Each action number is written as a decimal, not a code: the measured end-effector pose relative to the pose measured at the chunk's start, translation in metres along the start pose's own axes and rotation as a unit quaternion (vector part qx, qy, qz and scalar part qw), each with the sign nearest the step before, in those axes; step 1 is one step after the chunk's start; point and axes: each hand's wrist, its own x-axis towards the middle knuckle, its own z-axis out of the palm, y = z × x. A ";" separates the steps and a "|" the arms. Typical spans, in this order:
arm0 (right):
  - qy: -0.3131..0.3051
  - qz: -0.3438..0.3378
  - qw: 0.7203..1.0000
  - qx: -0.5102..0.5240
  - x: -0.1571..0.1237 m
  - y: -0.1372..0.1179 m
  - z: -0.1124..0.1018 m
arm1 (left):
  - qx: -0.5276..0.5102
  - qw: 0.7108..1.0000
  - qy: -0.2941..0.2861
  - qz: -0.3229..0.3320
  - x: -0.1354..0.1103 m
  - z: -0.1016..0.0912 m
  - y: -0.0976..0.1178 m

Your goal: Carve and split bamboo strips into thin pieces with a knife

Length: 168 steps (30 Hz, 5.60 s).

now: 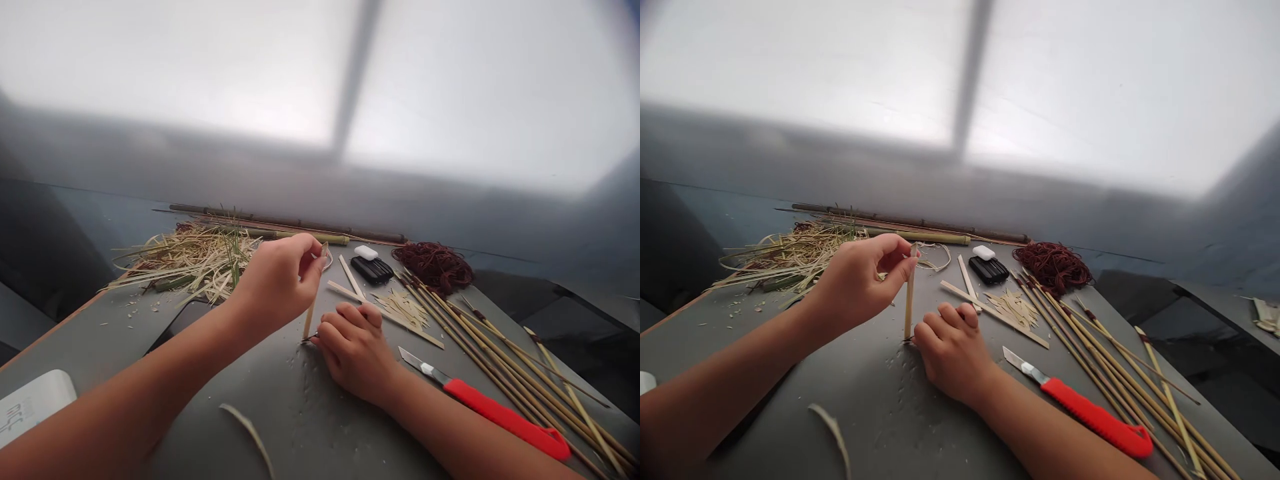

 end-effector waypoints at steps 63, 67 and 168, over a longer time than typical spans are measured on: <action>-0.022 -0.024 0.999 -0.030 0.004 -0.005 0.000 | 0.057 0.998 0.010 -0.024 0.000 0.003 -0.001; 0.012 -0.003 0.999 -0.035 0.011 0.001 -0.010 | 0.050 0.998 0.004 -0.025 0.001 0.002 -0.003; -0.171 0.438 0.688 0.553 0.024 0.021 -0.073 | -0.535 0.750 -0.038 -0.386 0.003 0.025 -0.010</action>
